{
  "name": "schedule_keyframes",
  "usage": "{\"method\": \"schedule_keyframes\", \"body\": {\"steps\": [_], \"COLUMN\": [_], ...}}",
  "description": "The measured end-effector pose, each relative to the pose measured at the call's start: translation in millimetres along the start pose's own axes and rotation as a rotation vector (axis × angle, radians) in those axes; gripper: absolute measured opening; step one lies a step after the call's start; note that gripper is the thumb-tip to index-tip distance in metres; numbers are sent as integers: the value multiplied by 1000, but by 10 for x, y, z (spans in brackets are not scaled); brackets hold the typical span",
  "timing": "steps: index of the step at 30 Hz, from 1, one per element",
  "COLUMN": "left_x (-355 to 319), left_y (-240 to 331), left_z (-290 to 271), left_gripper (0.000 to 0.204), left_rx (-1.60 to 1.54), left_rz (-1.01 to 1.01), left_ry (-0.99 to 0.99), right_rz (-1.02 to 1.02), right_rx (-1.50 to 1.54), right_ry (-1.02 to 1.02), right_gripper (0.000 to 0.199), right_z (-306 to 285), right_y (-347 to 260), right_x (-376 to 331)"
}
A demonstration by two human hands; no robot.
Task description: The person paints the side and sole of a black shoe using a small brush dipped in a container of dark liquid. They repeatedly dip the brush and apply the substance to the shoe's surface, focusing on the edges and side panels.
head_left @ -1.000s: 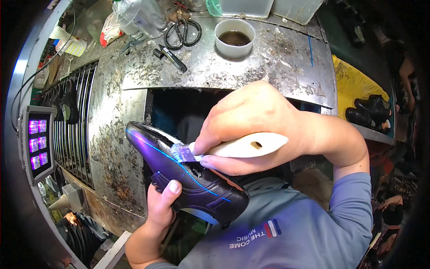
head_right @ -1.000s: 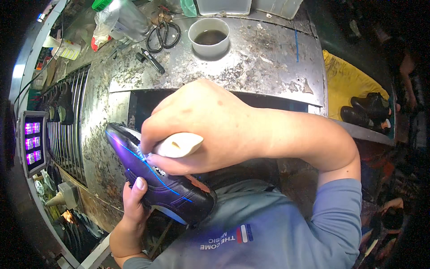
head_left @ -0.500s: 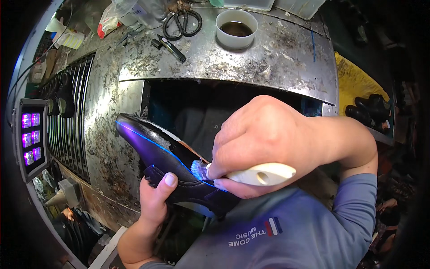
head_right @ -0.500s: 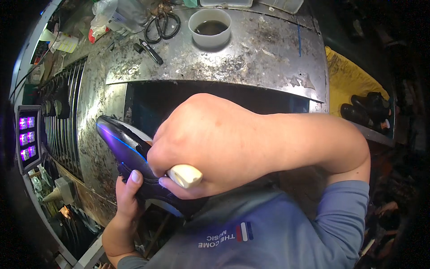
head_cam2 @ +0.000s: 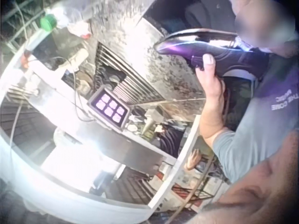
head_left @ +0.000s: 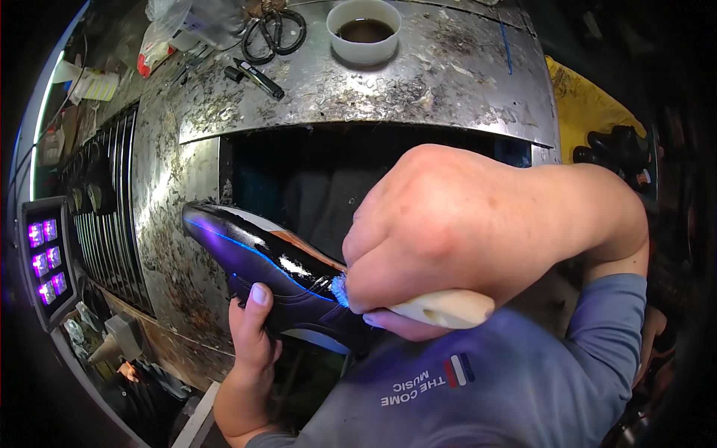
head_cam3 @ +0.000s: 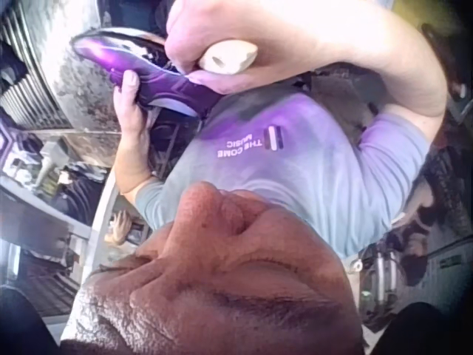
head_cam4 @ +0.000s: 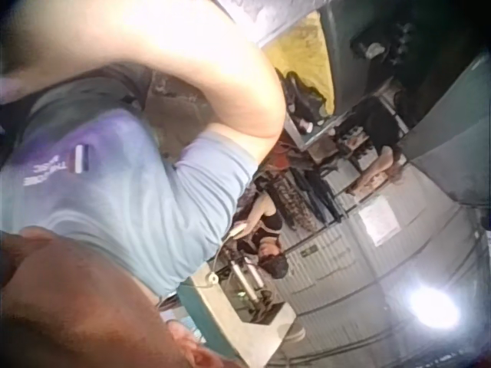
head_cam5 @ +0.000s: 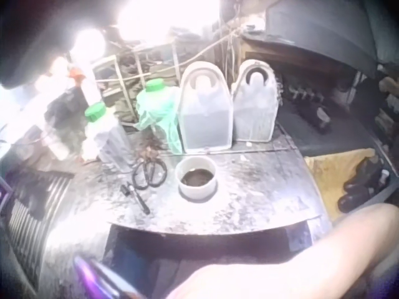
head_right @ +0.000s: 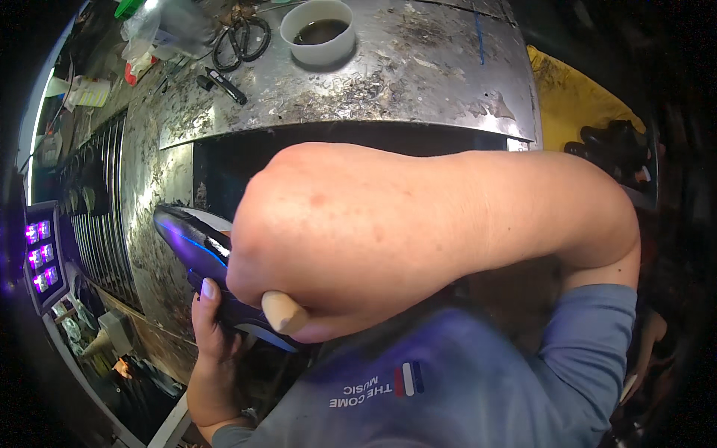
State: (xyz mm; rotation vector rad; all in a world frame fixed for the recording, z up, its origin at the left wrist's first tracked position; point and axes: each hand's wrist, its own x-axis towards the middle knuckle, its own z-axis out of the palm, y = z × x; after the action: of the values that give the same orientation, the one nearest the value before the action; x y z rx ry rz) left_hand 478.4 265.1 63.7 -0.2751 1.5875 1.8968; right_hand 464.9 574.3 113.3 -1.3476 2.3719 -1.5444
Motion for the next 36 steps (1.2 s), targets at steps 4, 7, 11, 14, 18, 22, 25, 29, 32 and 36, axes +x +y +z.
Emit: {"method": "schedule_keyframes", "body": {"steps": [4,7,11,14,18,22,25,29,32,36], "left_x": [34,62,68,148,199,241,257,280,268,280], "left_y": [-230,-282,-367,-460,-546,-579,-638,-624,-671,-732], "left_z": [-245,-196,-262,-160,-138,3,-11,153,145,150], "left_gripper": [59,60,61,60,63,69,71,73,74,73], "left_rx": [-70,-183,-160,-366,-448,-520,-585,-628,-678,-785], "left_rz": [-23,-35,-35,-34,-11,-19,-45,-67,-107,-231], "left_ry": [7,19,31,0,-4,-38,-76,-73,-118,-123], "right_rz": [-21,15,64,43,9,40,6,-41,-21,-86], "right_rx": [40,53,65,96,142,57,-90,-210,-236,-231], "right_ry": [54,23,-27,23,53,39,74,8,9,333], "right_gripper": [18,23,25,24,21,22,25,25,17,6], "right_z": [-10,-58,-135,-132,-210,-263,-246,-332,-368,-350], "right_y": [-26,-67,-94,-104,-123,-190,-267,-312,-352,-204], "right_x": [-20,-5,-21,-43,-33,-37,-26,11,68,86]}}
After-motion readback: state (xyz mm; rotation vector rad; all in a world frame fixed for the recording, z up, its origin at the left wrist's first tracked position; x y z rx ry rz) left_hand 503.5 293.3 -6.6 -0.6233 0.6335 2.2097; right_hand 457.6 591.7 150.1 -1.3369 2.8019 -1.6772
